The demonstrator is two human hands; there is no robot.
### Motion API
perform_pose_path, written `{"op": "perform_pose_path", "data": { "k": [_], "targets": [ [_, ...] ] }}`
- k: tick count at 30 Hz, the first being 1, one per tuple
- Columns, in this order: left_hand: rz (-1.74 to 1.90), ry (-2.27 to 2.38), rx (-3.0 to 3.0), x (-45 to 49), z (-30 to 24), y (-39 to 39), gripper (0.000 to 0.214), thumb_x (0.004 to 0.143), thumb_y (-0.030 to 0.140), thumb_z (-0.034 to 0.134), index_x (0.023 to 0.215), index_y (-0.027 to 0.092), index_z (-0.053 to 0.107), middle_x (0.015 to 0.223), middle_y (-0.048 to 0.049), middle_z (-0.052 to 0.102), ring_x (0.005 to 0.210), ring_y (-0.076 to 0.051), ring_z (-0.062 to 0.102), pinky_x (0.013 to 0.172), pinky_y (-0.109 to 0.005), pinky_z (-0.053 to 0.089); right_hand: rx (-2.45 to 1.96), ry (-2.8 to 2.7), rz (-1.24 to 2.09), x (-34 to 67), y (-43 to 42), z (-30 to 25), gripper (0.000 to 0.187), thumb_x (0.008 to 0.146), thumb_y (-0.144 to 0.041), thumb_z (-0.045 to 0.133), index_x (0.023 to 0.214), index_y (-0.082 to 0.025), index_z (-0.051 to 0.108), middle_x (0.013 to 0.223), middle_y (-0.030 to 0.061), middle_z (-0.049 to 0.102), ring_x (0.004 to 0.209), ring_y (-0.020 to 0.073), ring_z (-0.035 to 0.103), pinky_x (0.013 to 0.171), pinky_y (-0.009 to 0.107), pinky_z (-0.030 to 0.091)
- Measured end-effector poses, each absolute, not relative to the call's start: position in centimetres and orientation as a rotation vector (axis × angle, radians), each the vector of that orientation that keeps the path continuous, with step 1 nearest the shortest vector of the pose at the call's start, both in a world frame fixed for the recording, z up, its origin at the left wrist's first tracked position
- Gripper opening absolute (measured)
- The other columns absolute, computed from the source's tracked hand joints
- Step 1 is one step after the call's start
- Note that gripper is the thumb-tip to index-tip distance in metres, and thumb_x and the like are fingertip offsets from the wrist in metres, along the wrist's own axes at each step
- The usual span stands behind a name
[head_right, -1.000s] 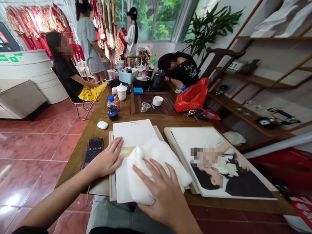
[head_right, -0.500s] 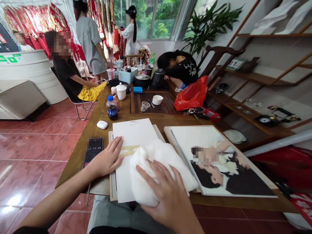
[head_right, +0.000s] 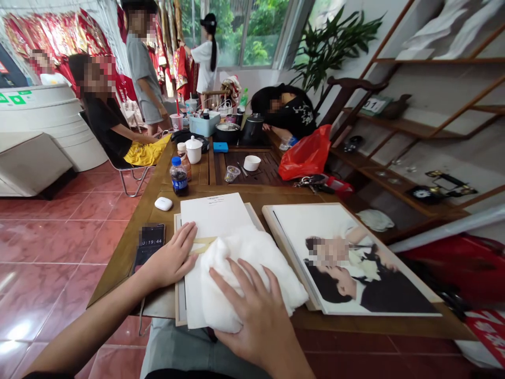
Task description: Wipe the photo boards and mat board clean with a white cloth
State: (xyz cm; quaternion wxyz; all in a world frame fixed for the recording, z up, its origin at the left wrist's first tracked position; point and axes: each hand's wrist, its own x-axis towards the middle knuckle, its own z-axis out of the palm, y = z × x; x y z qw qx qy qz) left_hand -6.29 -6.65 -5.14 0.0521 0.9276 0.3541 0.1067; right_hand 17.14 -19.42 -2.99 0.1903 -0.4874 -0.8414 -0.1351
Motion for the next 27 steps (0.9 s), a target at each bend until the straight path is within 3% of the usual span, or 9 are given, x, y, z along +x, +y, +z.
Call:
{"op": "perform_pose_path", "data": {
  "k": [7,18,27],
  "targets": [
    [0.341,1.043,2.804,-6.5,-5.4,-6.5,0.067,0.106,0.043,0.028,0.157,0.001,0.019,0.163,-0.0284,0.025,0.156,-0.037,0.018,0.124,-0.054,0.03,-1.328,-2.401,-0.264,15.6,-19.2,-2.8,0.082,0.068,-0.043,0.069,0.147,-0.028,0.052,0.139,0.0137,0.058,0.126,0.0359,0.051,0.109,0.052,0.021],
    [0.38,1.072,2.807,-6.3,-5.3,-6.7,0.065,0.106,0.042,0.031,0.157,0.001,0.021,0.163,-0.027,0.028,0.156,-0.036,0.02,0.124,-0.052,0.03,-1.534,-2.29,-0.458,21.5,-19.6,-4.0,0.073,0.081,-0.04,0.063,0.151,-0.027,0.047,0.14,0.0152,0.056,0.123,0.0351,0.055,0.097,0.049,0.036],
    [0.351,1.073,2.807,-6.2,-5.2,-6.7,0.064,0.106,0.039,0.031,0.155,-0.001,0.023,0.163,-0.0283,0.028,0.156,-0.036,0.02,0.124,-0.052,0.029,-1.467,-2.362,-0.379,17.5,-19.2,-3.5,0.081,0.075,-0.046,0.067,0.151,-0.03,0.047,0.142,0.0138,0.057,0.126,0.0365,0.051,0.106,0.052,0.026]
  ]
}}
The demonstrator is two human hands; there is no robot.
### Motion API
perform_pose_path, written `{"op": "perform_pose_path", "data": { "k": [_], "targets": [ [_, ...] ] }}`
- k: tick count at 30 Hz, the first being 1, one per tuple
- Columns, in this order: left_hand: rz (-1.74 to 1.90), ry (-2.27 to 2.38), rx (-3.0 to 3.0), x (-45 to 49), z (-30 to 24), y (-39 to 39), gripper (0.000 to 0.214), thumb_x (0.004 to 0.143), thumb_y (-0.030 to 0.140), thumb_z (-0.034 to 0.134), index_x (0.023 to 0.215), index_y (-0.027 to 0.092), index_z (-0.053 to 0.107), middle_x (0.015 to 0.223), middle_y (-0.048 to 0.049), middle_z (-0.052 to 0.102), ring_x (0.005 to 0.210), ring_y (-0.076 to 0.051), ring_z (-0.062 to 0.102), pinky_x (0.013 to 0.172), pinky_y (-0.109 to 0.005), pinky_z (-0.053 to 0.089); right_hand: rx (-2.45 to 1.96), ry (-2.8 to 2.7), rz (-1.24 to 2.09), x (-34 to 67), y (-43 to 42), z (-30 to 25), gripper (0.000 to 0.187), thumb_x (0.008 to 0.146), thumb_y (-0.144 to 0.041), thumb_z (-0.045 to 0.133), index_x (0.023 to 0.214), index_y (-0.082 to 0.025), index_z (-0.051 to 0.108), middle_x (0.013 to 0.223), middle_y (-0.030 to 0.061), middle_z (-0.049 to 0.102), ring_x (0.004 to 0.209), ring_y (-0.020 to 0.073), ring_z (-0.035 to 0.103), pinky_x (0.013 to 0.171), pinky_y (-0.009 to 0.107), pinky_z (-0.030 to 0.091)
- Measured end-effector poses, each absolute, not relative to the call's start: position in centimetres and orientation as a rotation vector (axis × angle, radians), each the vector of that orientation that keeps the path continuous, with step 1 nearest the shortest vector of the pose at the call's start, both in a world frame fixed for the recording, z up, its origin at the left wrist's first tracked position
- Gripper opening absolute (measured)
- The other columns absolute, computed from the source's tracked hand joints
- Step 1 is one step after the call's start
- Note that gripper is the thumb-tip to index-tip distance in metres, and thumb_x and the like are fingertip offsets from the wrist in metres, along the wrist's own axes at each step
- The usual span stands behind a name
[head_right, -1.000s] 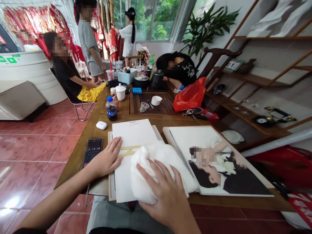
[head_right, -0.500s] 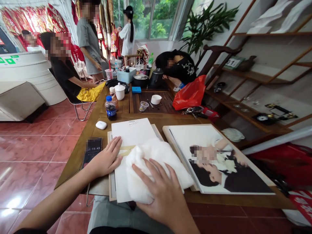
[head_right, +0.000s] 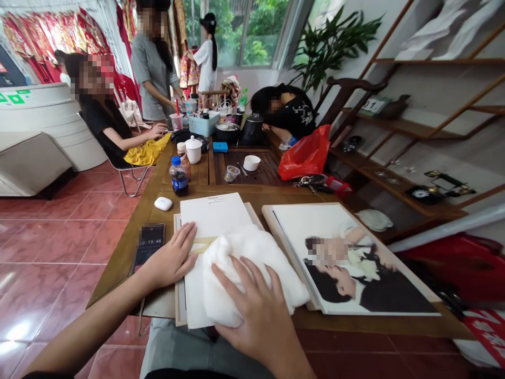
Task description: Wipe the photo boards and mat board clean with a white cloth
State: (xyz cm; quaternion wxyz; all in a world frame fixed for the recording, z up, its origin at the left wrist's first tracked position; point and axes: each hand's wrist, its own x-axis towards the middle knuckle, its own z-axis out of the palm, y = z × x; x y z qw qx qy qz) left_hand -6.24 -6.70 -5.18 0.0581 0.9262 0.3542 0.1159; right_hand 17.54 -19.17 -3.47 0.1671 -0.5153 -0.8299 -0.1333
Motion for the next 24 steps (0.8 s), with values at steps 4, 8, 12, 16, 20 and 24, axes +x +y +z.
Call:
{"op": "perform_pose_path", "data": {
  "k": [4,8,12,16,20,24],
  "targets": [
    [0.3,1.05,2.808,-6.4,-5.2,-6.5,0.069,0.104,0.042,0.034,0.157,0.0,0.02,0.164,-0.0283,0.026,0.156,-0.038,0.018,0.124,-0.053,0.028,-1.413,-2.394,-0.29,15.4,-19.0,-3.1,0.084,0.07,-0.044,0.069,0.15,-0.03,0.048,0.142,0.0135,0.058,0.128,0.0373,0.05,0.109,0.054,0.021],
    [0.283,1.032,2.811,-6.6,-5.4,-6.4,0.072,0.103,0.043,0.036,0.158,0.0,0.017,0.164,-0.0284,0.025,0.156,-0.039,0.017,0.124,-0.054,0.029,-1.382,-2.406,-0.253,15.3,-18.9,-2.9,0.083,0.069,-0.042,0.069,0.149,-0.03,0.049,0.141,0.0132,0.058,0.127,0.0365,0.05,0.109,0.052,0.022],
    [0.378,1.049,2.81,-6.4,-5.5,-6.6,0.067,0.106,0.041,0.032,0.158,0.003,0.016,0.164,-0.0272,0.027,0.157,-0.036,0.018,0.124,-0.054,0.029,-1.415,-2.393,-0.286,17.4,-18.8,-3.2,0.081,0.072,-0.045,0.069,0.149,-0.03,0.049,0.14,0.013,0.058,0.125,0.0359,0.052,0.106,0.051,0.027],
    [0.377,1.063,2.807,-6.2,-5.4,-6.7,0.066,0.106,0.041,0.031,0.157,0.001,0.021,0.163,-0.0273,0.028,0.156,-0.036,0.019,0.124,-0.053,0.029,-1.51,-2.309,-0.356,20.1,-19.0,-3.7,0.074,0.078,-0.04,0.065,0.15,-0.028,0.048,0.141,0.0144,0.056,0.124,0.0345,0.054,0.101,0.05,0.033],
    [0.384,1.069,2.805,-6.2,-5.5,-6.7,0.066,0.106,0.042,0.031,0.157,0.001,0.021,0.163,-0.0268,0.028,0.156,-0.036,0.019,0.124,-0.052,0.029,-1.6,-2.238,-0.373,21.4,-19.2,-4.0,0.07,0.082,-0.039,0.063,0.15,-0.028,0.048,0.14,0.0137,0.055,0.122,0.0345,0.056,0.096,0.048,0.038],
    [0.394,1.069,2.806,-6.2,-5.6,-6.7,0.066,0.106,0.041,0.032,0.158,0.003,0.019,0.164,-0.0262,0.027,0.157,-0.035,0.019,0.124,-0.052,0.029,-1.534,-2.28,-0.433,20.9,-19.2,-4.0,0.073,0.082,-0.04,0.064,0.152,-0.028,0.047,0.139,0.0144,0.056,0.121,0.0359,0.056,0.097,0.05,0.037]
  ]
}}
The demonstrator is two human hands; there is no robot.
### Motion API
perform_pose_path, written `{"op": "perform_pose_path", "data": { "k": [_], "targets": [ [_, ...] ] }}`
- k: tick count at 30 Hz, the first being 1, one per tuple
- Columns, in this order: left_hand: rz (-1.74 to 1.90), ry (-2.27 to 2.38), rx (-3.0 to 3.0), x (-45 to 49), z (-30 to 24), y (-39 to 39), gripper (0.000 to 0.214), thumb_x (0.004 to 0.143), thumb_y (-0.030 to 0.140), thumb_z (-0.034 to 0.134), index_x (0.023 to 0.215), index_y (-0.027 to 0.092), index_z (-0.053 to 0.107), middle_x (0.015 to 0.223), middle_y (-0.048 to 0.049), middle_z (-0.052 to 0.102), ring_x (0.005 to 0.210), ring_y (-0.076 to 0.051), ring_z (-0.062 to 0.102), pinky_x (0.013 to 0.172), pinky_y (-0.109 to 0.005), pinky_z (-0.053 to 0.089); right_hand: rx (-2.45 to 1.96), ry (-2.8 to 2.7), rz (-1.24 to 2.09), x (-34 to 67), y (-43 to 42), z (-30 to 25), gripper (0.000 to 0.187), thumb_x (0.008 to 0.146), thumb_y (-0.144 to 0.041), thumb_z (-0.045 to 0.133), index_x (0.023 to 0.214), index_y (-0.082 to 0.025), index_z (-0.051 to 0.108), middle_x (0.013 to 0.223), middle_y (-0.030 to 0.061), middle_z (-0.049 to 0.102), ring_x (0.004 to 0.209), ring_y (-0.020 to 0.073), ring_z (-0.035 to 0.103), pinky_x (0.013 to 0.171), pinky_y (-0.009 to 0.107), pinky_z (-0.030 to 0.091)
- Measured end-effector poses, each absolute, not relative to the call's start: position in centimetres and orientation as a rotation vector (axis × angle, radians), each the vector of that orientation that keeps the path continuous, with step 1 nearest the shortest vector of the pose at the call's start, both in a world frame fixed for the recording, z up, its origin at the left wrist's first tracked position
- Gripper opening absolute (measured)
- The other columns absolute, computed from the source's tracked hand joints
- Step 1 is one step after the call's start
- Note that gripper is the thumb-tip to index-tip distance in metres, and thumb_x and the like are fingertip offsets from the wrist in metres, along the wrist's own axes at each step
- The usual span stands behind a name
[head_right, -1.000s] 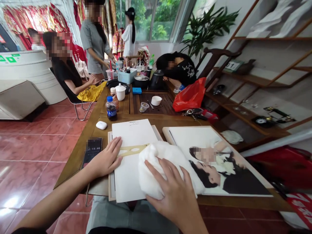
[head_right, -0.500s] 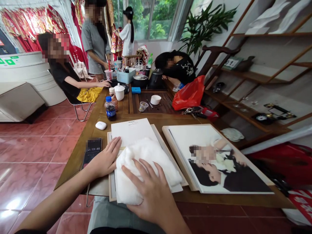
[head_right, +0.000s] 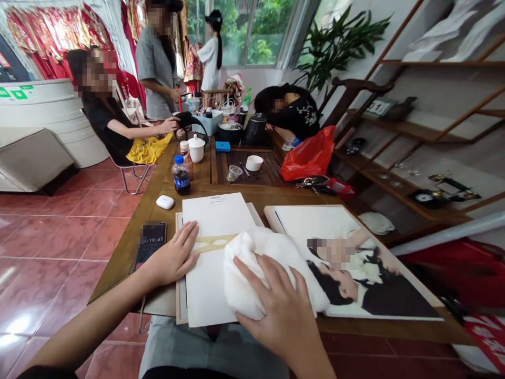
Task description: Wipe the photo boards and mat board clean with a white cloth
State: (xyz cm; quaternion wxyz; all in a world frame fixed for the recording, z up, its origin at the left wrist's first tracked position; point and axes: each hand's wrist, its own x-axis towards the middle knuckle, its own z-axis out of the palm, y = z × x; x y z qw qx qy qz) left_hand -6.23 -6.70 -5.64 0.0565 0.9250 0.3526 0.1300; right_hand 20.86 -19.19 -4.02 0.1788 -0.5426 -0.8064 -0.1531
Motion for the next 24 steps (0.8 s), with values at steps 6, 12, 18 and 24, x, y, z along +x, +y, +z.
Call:
{"op": "perform_pose_path", "data": {
  "k": [6,12,18,24],
  "targets": [
    [0.359,1.076,2.795,-6.2,-5.2,-6.7,0.065,0.106,0.04,0.03,0.157,0.001,0.022,0.163,-0.0274,0.027,0.157,-0.036,0.018,0.124,-0.052,0.029,-1.461,-2.356,-0.337,17.7,-19.0,-3.6,0.081,0.076,-0.046,0.067,0.153,-0.031,0.045,0.144,0.0128,0.056,0.126,0.0375,0.051,0.106,0.053,0.028],
    [0.252,1.027,2.817,-6.4,-5.1,-6.4,0.073,0.102,0.041,0.039,0.157,-0.002,0.018,0.164,-0.0293,0.024,0.156,-0.039,0.016,0.125,-0.053,0.027,-1.336,-2.399,-0.235,15.0,-18.9,-2.9,0.085,0.069,-0.044,0.07,0.149,-0.03,0.048,0.141,0.013,0.058,0.128,0.0352,0.05,0.109,0.052,0.02],
    [0.328,1.061,2.812,-6.3,-5.1,-6.6,0.066,0.105,0.041,0.032,0.156,0.0,0.022,0.163,-0.0283,0.027,0.156,-0.037,0.019,0.124,-0.053,0.028,-1.407,-2.357,-0.314,16.9,-19.0,-3.2,0.08,0.074,-0.046,0.067,0.15,-0.03,0.046,0.14,0.0135,0.057,0.126,0.0336,0.053,0.107,0.049,0.024],
    [0.337,1.069,2.805,-6.2,-4.9,-6.8,0.066,0.106,0.041,0.033,0.155,-0.002,0.025,0.163,-0.0281,0.028,0.156,-0.037,0.02,0.126,-0.05,0.027,-1.576,-2.235,-0.381,20.4,-19.2,-3.8,0.071,0.081,-0.039,0.064,0.15,-0.029,0.046,0.139,0.0133,0.056,0.122,0.0338,0.056,0.098,0.048,0.035]
  ]
}}
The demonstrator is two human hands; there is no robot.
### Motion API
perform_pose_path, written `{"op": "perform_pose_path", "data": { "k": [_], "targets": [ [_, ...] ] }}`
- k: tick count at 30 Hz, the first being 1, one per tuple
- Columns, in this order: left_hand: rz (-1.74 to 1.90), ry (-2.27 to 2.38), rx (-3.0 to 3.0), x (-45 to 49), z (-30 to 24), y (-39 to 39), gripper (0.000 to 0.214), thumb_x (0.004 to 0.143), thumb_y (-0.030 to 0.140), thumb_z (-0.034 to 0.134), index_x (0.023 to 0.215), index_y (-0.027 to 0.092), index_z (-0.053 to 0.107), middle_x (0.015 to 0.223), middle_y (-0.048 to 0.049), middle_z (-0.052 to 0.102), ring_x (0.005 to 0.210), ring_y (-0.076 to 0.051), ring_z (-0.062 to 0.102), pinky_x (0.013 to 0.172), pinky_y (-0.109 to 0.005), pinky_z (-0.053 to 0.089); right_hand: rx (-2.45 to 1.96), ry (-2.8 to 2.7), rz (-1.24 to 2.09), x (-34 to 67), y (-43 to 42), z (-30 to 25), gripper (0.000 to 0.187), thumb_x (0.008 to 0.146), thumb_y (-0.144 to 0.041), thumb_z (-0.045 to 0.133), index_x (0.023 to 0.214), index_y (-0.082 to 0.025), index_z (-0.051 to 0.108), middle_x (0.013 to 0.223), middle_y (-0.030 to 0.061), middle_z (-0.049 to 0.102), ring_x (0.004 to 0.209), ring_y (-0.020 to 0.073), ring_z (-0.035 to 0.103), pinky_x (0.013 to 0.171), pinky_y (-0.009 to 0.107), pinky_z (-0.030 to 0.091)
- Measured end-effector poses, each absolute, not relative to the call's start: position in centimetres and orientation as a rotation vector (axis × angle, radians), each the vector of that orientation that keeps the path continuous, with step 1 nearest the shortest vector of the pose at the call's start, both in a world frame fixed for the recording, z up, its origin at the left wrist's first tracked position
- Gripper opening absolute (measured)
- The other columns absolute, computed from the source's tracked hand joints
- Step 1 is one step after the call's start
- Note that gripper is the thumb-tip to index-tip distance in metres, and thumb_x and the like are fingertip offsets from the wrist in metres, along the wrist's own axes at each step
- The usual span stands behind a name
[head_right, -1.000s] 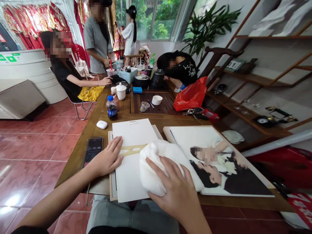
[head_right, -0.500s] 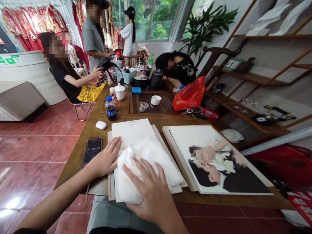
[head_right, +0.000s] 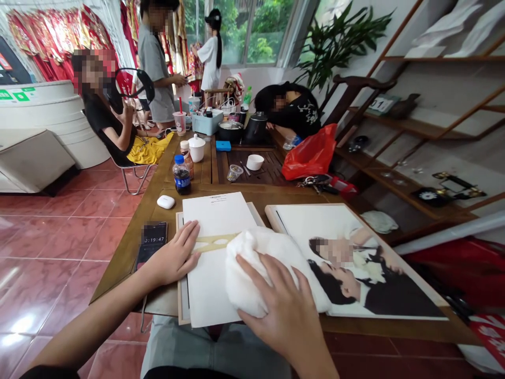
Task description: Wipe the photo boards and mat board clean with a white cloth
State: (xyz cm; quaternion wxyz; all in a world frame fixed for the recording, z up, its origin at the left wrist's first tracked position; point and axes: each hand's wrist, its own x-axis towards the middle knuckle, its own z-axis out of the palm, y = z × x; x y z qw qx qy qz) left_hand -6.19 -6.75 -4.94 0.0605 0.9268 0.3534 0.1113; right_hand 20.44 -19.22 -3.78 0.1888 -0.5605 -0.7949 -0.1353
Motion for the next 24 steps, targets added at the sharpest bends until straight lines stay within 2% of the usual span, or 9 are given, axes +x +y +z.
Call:
{"op": "perform_pose_path", "data": {
  "k": [4,9,15,19,24],
  "targets": [
    [0.291,1.079,2.806,-6.1,-4.8,-6.8,0.066,0.106,0.04,0.032,0.154,-0.005,0.025,0.162,-0.0297,0.028,0.156,-0.038,0.02,0.126,-0.051,0.027,-1.564,-2.243,-0.439,20.5,-19.3,-3.7,0.069,0.083,-0.04,0.063,0.149,-0.028,0.048,0.137,0.014,0.057,0.121,0.0347,0.056,0.097,0.049,0.036],
    [0.294,1.084,2.806,-6.2,-4.9,-6.7,0.065,0.106,0.039,0.03,0.155,-0.003,0.023,0.163,-0.029,0.026,0.156,-0.037,0.018,0.125,-0.052,0.027,-1.447,-2.34,-0.39,17.2,-19.3,-3.4,0.078,0.076,-0.044,0.066,0.15,-0.028,0.048,0.141,0.0147,0.056,0.125,0.0368,0.052,0.105,0.053,0.028],
    [0.27,1.018,2.82,-6.6,-5.4,-6.3,0.073,0.102,0.042,0.04,0.156,-0.002,0.017,0.163,-0.0301,0.024,0.156,-0.039,0.015,0.124,-0.054,0.029,-1.343,-2.374,-0.255,14.0,-19.5,-3.1,0.084,0.07,-0.048,0.069,0.149,-0.031,0.049,0.143,0.0121,0.057,0.128,0.0363,0.05,0.11,0.053,0.019],
    [0.326,1.047,2.813,-6.5,-5.4,-6.4,0.066,0.105,0.041,0.033,0.156,0.0,0.02,0.163,-0.0292,0.026,0.156,-0.038,0.018,0.124,-0.054,0.029,-1.342,-2.379,-0.29,15.7,-19.6,-3.1,0.082,0.072,-0.05,0.069,0.149,-0.029,0.05,0.141,0.0133,0.057,0.126,0.0361,0.052,0.108,0.052,0.022],
    [0.359,1.058,2.805,-6.3,-5.1,-6.6,0.065,0.107,0.041,0.03,0.155,-0.001,0.023,0.163,-0.029,0.027,0.156,-0.037,0.02,0.124,-0.054,0.029,-1.51,-2.278,-0.417,20.0,-19.8,-3.8,0.074,0.079,-0.041,0.064,0.15,-0.028,0.048,0.14,0.0143,0.057,0.123,0.0365,0.055,0.101,0.051,0.032]
  ]
}}
